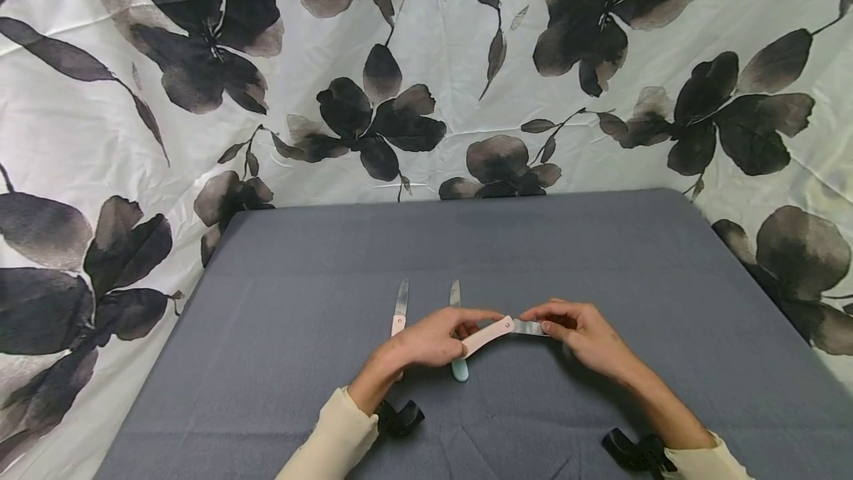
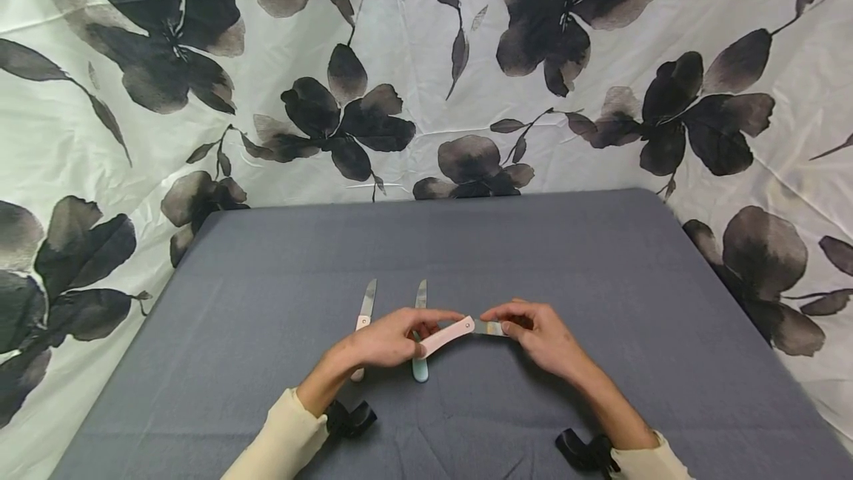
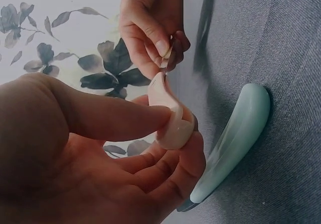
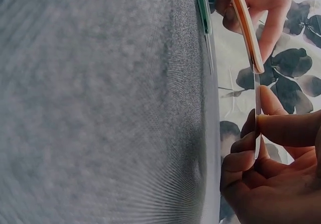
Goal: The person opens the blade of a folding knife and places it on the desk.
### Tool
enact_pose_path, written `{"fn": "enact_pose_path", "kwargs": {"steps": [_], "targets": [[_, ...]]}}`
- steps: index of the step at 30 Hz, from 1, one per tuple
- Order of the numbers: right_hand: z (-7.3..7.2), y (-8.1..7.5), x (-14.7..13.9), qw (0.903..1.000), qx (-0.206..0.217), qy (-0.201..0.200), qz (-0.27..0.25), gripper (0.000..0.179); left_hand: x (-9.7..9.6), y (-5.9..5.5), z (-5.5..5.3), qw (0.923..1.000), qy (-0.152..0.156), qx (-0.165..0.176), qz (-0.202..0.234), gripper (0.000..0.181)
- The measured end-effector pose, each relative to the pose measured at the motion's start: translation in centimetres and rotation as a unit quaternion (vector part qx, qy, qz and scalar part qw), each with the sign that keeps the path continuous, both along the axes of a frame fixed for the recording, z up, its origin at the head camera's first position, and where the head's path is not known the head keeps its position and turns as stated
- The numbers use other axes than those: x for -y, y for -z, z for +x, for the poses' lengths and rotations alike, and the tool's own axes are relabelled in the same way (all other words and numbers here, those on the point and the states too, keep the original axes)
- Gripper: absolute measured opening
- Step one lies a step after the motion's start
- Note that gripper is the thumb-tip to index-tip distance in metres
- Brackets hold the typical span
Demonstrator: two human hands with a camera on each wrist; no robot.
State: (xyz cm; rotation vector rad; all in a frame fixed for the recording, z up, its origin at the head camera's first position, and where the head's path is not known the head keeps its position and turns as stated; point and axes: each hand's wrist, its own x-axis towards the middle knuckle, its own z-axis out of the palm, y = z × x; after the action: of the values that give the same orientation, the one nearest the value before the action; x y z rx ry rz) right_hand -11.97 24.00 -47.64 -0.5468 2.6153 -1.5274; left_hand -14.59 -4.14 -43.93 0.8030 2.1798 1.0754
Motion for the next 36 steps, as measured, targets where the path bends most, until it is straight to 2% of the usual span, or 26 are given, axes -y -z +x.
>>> {"fn": "enact_pose_path", "kwargs": {"steps": [6, 15, 22, 36], "targets": [[-0.15, 0.09, -0.02, 1.0, -0.008, -0.006, 0.0, 0.024, 0.09, -0.11, -0.04, 0.9999, 0.011, 0.003, 0.0, 0.078], [0.18, -0.3, 0.07, 0.9999, -0.01, -0.013, -0.003, 0.022, 0.19, -0.2, 0.15, 0.9998, 0.012, 0.012, -0.006, 0.079], [0.02, -0.28, -0.01, 0.9998, -0.007, -0.012, 0.01, 0.024, 0.15, -0.28, 0.07, 0.9995, 0.028, -0.005, -0.011, 0.077], [-0.2, -0.33, 0.21, 0.9995, -0.008, -0.02, 0.025, 0.027, 0.37, -0.31, -0.29, 0.9983, 0.058, 0.003, -0.006, 0.077]]}}
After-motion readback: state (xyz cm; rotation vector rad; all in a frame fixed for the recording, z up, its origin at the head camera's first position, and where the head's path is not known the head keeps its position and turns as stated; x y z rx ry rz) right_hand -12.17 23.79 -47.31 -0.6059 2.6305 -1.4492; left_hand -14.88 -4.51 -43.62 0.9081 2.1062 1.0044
